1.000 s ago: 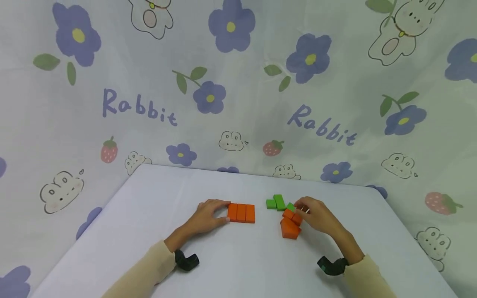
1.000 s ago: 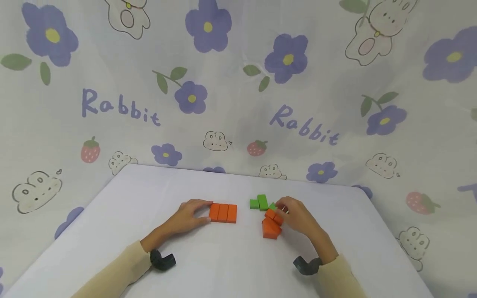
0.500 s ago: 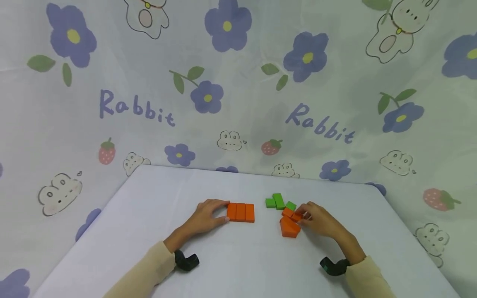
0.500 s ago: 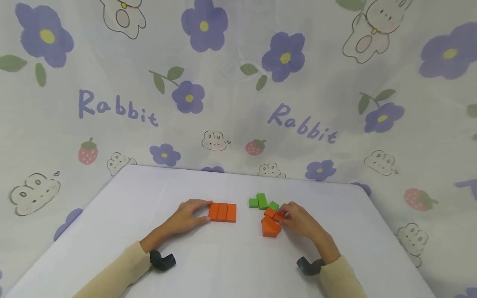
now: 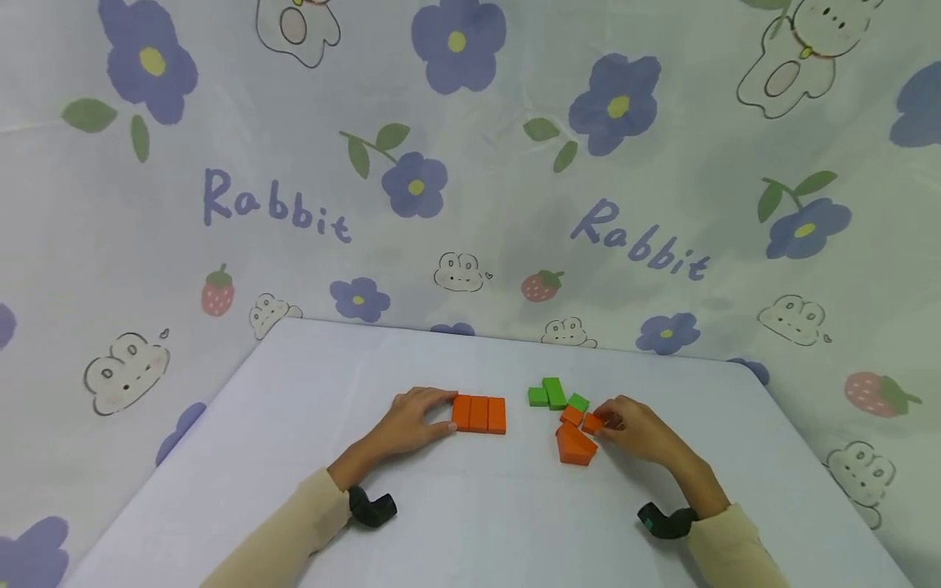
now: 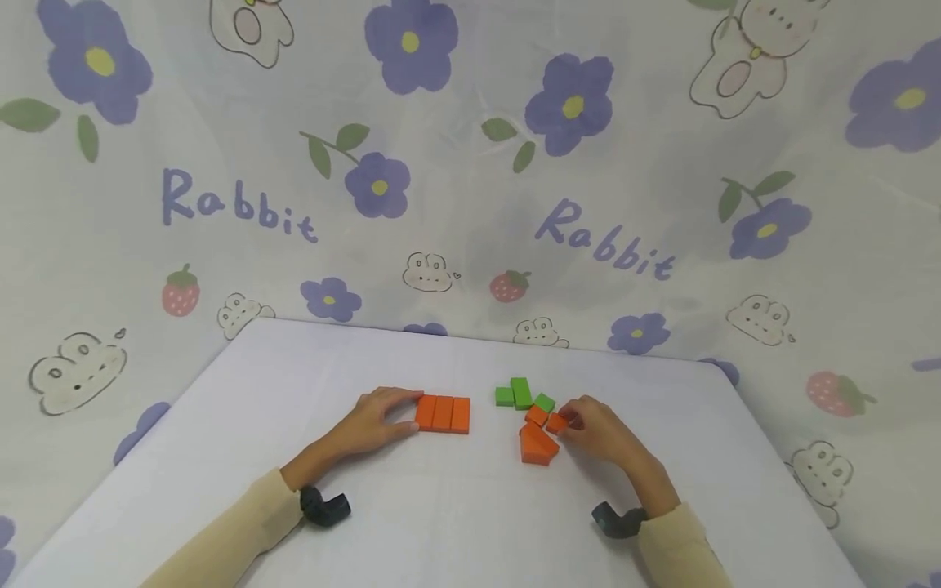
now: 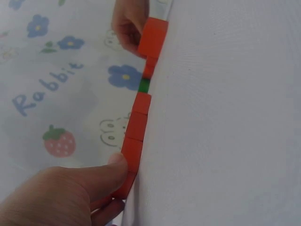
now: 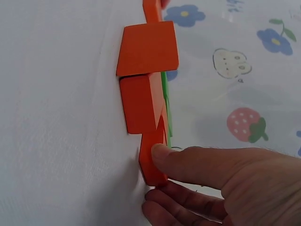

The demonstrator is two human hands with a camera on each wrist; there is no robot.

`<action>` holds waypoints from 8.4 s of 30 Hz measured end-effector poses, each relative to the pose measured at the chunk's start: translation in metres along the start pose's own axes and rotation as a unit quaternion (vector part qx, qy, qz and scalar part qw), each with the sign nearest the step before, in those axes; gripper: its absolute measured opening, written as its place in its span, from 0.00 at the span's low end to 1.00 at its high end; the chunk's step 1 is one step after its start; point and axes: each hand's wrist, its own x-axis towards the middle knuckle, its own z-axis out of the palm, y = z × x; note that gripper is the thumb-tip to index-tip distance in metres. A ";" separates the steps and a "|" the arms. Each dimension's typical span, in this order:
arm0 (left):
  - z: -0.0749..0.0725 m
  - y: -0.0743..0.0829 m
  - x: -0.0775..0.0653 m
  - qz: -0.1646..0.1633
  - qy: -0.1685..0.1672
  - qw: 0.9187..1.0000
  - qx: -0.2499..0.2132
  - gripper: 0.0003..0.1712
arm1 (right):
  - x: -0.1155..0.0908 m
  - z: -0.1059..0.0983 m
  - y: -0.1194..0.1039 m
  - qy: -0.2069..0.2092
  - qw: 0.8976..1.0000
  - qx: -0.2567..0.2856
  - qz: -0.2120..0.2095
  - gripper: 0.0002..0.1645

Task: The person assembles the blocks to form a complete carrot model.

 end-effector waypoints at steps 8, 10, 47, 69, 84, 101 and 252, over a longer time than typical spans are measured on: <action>0.001 0.000 0.001 0.002 0.002 1.000 -0.008 0.33 | -0.003 -0.002 -0.003 -0.002 1.000 0.003 0.019 0.15; 0.001 -0.001 0.000 -0.001 -0.001 1.000 -0.007 0.33 | -0.004 -0.003 -0.003 0.001 1.000 0.007 0.019 0.14; 0.000 -0.001 -0.001 0.002 0.003 1.000 0.014 0.32 | 0.024 0.026 -0.134 0.049 0.977 0.059 -0.198 0.15; 0.001 -0.003 0.001 0.006 0.000 1.000 0.009 0.33 | 0.046 0.073 -0.127 0.037 0.980 0.011 -0.197 0.14; -0.001 -0.002 0.001 0.001 -0.003 1.000 0.006 0.33 | 0.046 0.094 -0.128 0.056 0.973 -0.065 -0.213 0.16; -0.002 -0.001 0.001 0.013 0.004 1.000 0.000 0.33 | 0.050 0.105 -0.130 0.091 0.963 -0.099 -0.232 0.15; -0.001 -0.002 0.000 0.003 -0.007 1.000 0.003 0.33 | 0.016 0.034 -0.103 0.107 0.971 0.069 -0.202 0.21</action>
